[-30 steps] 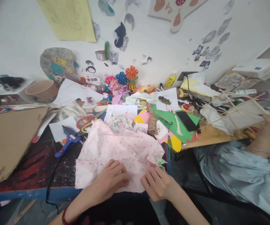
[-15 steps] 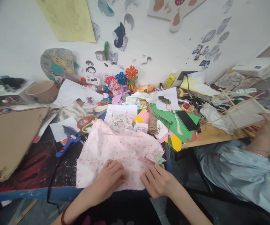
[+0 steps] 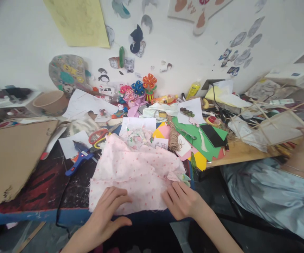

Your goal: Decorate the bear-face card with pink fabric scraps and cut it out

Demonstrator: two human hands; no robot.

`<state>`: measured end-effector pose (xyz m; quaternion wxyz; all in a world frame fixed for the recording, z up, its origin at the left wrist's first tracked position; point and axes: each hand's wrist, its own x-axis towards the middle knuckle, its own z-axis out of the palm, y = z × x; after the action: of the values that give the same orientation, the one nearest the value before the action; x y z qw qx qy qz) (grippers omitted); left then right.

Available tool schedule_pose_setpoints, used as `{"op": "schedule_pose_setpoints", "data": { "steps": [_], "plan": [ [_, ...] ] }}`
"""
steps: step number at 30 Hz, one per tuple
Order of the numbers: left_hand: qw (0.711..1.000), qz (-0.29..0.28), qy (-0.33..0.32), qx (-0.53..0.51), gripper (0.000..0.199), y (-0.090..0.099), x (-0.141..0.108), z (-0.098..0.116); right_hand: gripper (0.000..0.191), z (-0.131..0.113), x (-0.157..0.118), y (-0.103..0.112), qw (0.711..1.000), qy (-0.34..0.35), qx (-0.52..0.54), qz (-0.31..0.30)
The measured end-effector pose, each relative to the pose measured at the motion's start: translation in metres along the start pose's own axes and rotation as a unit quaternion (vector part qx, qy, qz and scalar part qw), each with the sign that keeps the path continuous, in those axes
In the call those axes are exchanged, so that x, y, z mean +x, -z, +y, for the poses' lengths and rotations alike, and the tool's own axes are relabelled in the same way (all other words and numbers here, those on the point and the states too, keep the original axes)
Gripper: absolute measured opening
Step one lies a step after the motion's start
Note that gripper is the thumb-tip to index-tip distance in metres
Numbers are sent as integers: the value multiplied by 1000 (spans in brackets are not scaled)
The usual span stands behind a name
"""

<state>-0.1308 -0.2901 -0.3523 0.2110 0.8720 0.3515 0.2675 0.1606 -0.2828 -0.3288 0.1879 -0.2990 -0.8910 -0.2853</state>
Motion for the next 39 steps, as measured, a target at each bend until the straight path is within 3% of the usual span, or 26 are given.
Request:
{"op": "schedule_pose_setpoints", "data": {
  "steps": [1,2,4,7,11,12,14,15,17,19,20,22,24,25,26,27,29,34,37,39],
  "plan": [
    [998,39,-24,45,46,-11,2,3,34,1,1,0,1000,0,-2,-3],
    [992,80,-41,94,48,-23,4,5,33,1,1,-1,1000,-3,-4,-6],
    [970,155,-67,176,24,-43,8,7,32,3,2,-2,1000,-21,-7,-2],
    [951,215,-108,194,22,-59,13,3,27,-2,0,-1,995,-100,-19,9],
    [946,244,-108,186,21,-53,22,0,17,-44,-7,11,949,-312,-40,30],
    [945,245,-113,188,22,-49,23,1,19,-60,-8,12,940,-338,-28,44],
    [945,236,-123,191,22,-41,26,2,25,-91,-8,9,932,-354,47,59],
    [946,227,-127,193,24,-38,26,3,24,-104,-7,4,907,-394,136,64],
    [951,203,-129,197,27,-34,24,3,18,-122,-4,-12,802,-472,359,69],
    [951,193,-136,200,29,-33,22,3,56,-130,-1,-31,662,-509,532,137],
    [950,195,-141,200,29,-32,22,3,63,-132,0,-38,579,-524,601,170],
    [948,207,-141,196,27,-32,21,2,68,-136,5,-46,382,-557,711,195],
    [949,218,-136,184,25,-31,23,2,66,-141,13,-46,185,-566,782,183],
    [950,221,-131,176,24,-31,24,2,64,-143,18,-45,107,-562,801,178],
    [951,226,-127,169,22,-30,25,3,60,-145,23,-44,57,-556,809,183],
    [952,230,-123,161,19,-30,26,4,54,-147,29,-43,29,-557,806,197],
    [952,238,-115,151,16,-28,29,5,43,-146,38,-42,23,-575,780,245],
    [973,199,-71,88,10,-17,33,9,18,-130,43,-40,110,-662,655,347],
    [988,148,-41,8,36,-11,36,12,24,-122,39,-38,141,-690,625,336],
    [986,160,-37,2,41,-10,38,15,36,-119,38,-37,161,-696,618,327]
  ]
}}
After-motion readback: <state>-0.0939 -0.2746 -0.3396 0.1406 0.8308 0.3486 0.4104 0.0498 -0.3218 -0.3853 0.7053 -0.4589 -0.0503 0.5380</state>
